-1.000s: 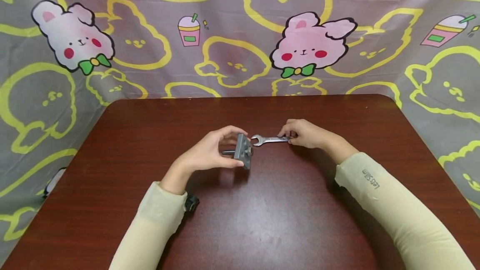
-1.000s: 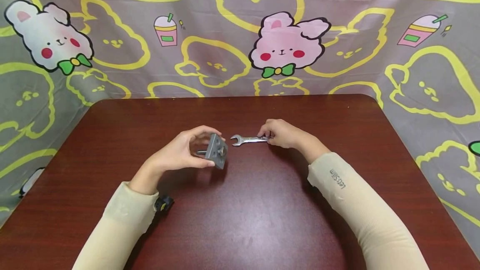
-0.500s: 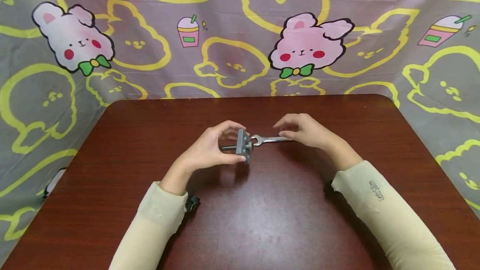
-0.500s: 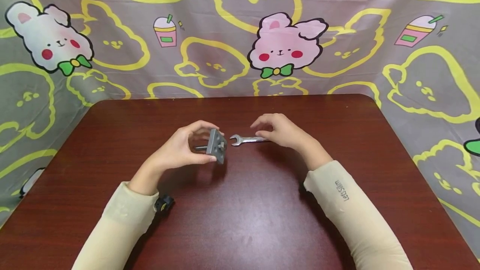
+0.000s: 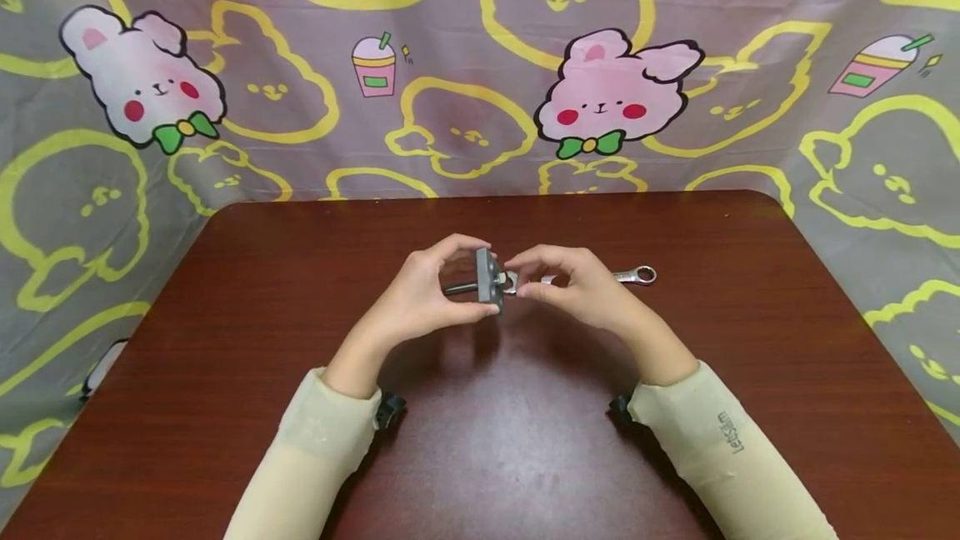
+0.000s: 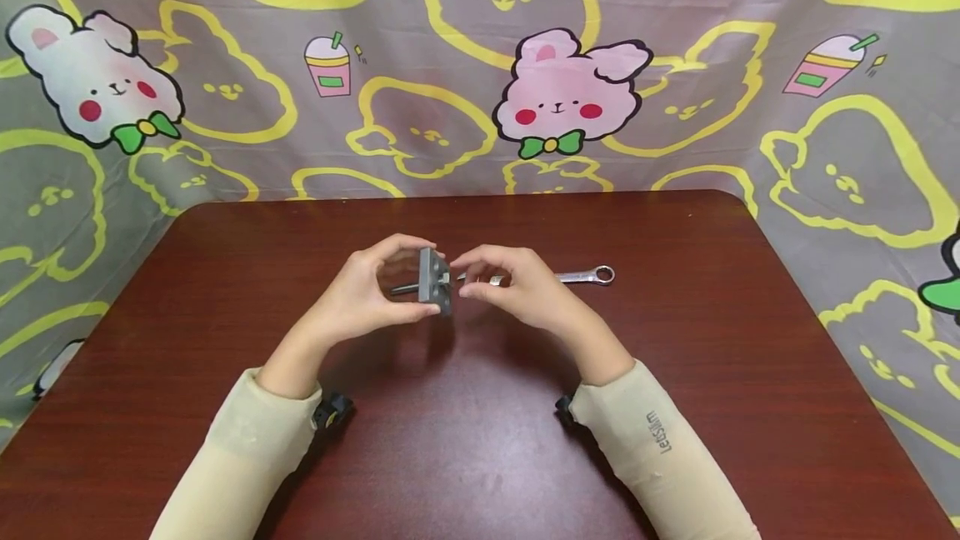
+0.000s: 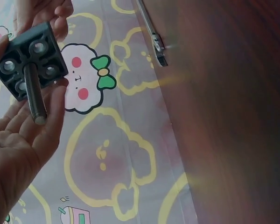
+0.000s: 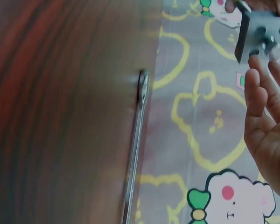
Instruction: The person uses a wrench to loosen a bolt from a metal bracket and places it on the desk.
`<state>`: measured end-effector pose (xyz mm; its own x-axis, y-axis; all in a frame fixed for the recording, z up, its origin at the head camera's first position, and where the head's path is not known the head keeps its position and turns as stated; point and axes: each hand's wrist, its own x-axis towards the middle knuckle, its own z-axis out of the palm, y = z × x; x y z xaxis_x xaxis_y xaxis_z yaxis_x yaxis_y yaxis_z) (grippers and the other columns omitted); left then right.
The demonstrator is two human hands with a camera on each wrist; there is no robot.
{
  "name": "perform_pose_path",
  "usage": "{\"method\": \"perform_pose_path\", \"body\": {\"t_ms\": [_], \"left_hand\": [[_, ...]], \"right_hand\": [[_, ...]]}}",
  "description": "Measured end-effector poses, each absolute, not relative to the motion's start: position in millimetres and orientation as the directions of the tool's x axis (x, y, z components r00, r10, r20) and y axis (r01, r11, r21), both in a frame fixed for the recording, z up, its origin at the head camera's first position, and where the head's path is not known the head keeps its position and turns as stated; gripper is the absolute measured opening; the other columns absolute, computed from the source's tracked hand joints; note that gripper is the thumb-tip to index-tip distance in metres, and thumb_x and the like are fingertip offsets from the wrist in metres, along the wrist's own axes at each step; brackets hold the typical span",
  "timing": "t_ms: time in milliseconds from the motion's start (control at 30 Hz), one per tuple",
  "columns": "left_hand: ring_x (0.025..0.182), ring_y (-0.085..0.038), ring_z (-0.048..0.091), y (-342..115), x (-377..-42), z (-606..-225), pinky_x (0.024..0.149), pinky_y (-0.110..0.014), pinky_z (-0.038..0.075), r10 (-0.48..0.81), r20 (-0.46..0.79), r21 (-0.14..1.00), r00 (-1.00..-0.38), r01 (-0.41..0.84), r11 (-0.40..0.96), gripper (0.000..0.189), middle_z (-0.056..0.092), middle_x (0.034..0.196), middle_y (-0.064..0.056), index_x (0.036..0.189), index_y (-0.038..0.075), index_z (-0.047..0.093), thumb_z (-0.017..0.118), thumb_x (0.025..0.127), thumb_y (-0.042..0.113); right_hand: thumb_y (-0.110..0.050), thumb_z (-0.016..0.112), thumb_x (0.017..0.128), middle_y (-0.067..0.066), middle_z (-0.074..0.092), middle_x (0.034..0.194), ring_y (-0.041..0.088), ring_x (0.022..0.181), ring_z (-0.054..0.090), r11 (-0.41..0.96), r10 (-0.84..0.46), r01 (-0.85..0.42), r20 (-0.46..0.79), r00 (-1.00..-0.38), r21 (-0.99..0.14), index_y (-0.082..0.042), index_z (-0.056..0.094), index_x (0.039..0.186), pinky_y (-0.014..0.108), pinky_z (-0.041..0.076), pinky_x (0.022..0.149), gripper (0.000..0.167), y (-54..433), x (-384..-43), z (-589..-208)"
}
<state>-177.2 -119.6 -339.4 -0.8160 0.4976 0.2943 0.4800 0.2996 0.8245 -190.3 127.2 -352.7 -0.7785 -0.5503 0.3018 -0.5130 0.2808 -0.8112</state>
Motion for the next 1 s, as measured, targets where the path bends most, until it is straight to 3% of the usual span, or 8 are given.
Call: {"method": "perform_pose_path", "body": {"t_ms": [267,433,733,1000], "left_hand": [[0.114,-0.023,0.068,-117,-175,-338,0.094,-0.028,0.057,0.482,0.307,0.844,-0.821,0.469,0.261,0.066,0.066,0.123,-0.011,0.130,0.006,0.052,0.086,0.074,0.003],[0.113,-0.023,0.068,-115,-175,-338,0.098,-0.030,0.056,0.459,0.353,0.824,-0.815,0.503,0.260,0.066,0.067,0.119,-0.012,0.128,0.006,0.054,0.088,0.072,0.005],[0.107,-0.024,0.070,-106,-179,-341,0.095,-0.033,0.057,0.393,0.363,0.870,-0.845,0.459,0.182,0.068,0.068,0.117,-0.013,0.131,0.006,0.053,0.086,0.073,0.002],[0.113,-0.028,0.068,-98,-179,-344,0.095,-0.033,0.058,0.339,0.346,0.906,-0.875,0.405,0.120,0.067,0.067,0.123,-0.017,0.133,0.004,0.053,0.084,0.074,-0.001]], "right_hand": [[0.002,0.073,0.086,0.010,0.072,0.089,0.007,0.083,0.065,0.182,-0.479,-0.514,0.381,-0.791,-0.838,-0.002,0.070,0.112,0.029,0.058,0.075,0.026,110,-185,-356],[0.005,0.071,0.086,0.012,0.069,0.085,0.008,0.075,0.063,0.125,-0.411,-0.499,0.413,-0.813,-0.858,0.002,0.069,0.105,0.022,0.056,0.067,0.019,101,-184,-359],[0.010,0.067,0.087,-0.012,0.070,0.088,0.006,0.077,0.065,-0.033,-0.279,-0.462,0.452,-0.847,-0.886,0.010,0.065,0.103,0.019,0.056,0.068,0.017,94,-182,-361],[-0.001,0.071,0.089,-0.009,0.068,0.087,0.007,0.080,0.062,-0.043,-0.206,-0.438,0.436,-0.876,-0.898,0.008,0.065,0.107,0.019,0.053,0.067,0.021,94,-183,-361]]}}
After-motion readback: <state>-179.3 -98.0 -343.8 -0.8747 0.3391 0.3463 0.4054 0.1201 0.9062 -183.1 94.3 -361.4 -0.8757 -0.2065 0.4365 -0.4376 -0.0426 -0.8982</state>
